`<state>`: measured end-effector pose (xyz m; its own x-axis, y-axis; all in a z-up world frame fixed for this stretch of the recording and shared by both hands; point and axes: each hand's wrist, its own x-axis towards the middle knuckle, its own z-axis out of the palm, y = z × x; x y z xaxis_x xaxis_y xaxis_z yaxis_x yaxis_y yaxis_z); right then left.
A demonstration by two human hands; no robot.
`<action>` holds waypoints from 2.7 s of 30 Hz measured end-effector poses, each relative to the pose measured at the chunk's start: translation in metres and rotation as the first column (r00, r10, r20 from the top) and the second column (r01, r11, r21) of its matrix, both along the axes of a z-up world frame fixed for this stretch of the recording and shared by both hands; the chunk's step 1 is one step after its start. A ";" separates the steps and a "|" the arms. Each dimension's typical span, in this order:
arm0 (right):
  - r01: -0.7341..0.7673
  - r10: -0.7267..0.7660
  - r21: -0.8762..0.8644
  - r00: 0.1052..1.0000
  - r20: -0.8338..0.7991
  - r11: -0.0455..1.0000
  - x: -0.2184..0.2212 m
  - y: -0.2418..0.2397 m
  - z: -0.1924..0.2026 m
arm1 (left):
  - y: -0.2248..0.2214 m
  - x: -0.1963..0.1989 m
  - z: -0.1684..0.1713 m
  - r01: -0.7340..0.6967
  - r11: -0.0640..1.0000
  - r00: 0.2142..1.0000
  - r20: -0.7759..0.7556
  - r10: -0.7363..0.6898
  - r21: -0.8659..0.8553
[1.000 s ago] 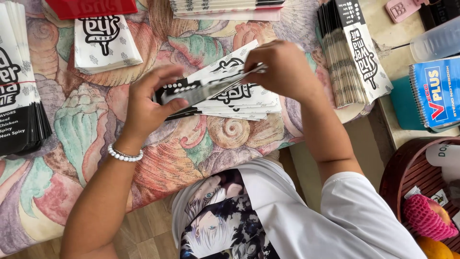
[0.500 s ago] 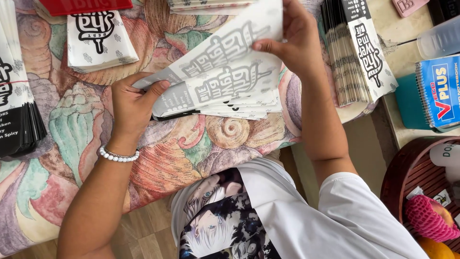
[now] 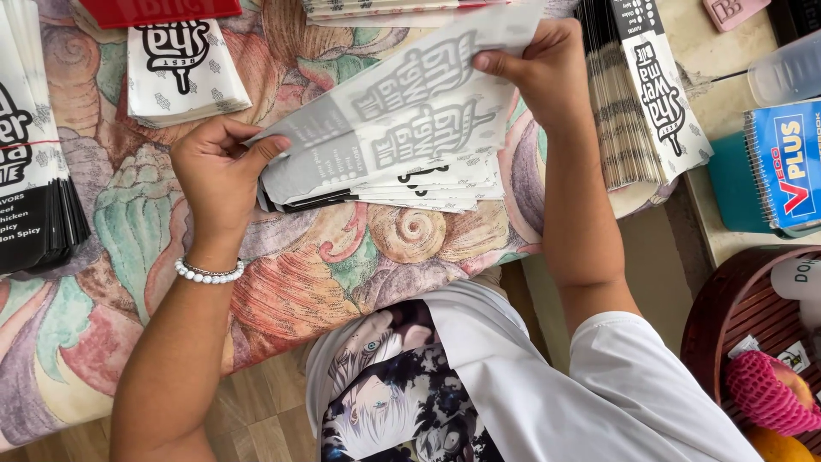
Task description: The person organizes and stacks product labels on a table by hand, occasionally using a red tape dispenser.
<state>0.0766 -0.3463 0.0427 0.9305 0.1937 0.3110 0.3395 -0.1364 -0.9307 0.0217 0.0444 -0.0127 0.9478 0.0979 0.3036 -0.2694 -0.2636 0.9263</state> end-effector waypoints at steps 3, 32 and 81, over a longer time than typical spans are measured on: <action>0.041 -0.042 0.003 0.995 0.095 0.999 0.001 -0.008 0.006 | 0.004 0.003 -0.002 0.038 0.999 0.999 0.002 -0.038 -0.007; -0.120 0.119 -0.014 0.992 -0.030 0.993 0.002 -0.030 -0.005 | -0.003 -0.007 0.017 0.112 0.917 0.916 0.319 -0.245 0.384; -0.235 0.403 -0.834 0.915 -0.016 0.500 -0.014 0.047 0.006 | -0.026 -0.016 0.026 0.171 0.399 0.872 0.050 -0.487 0.901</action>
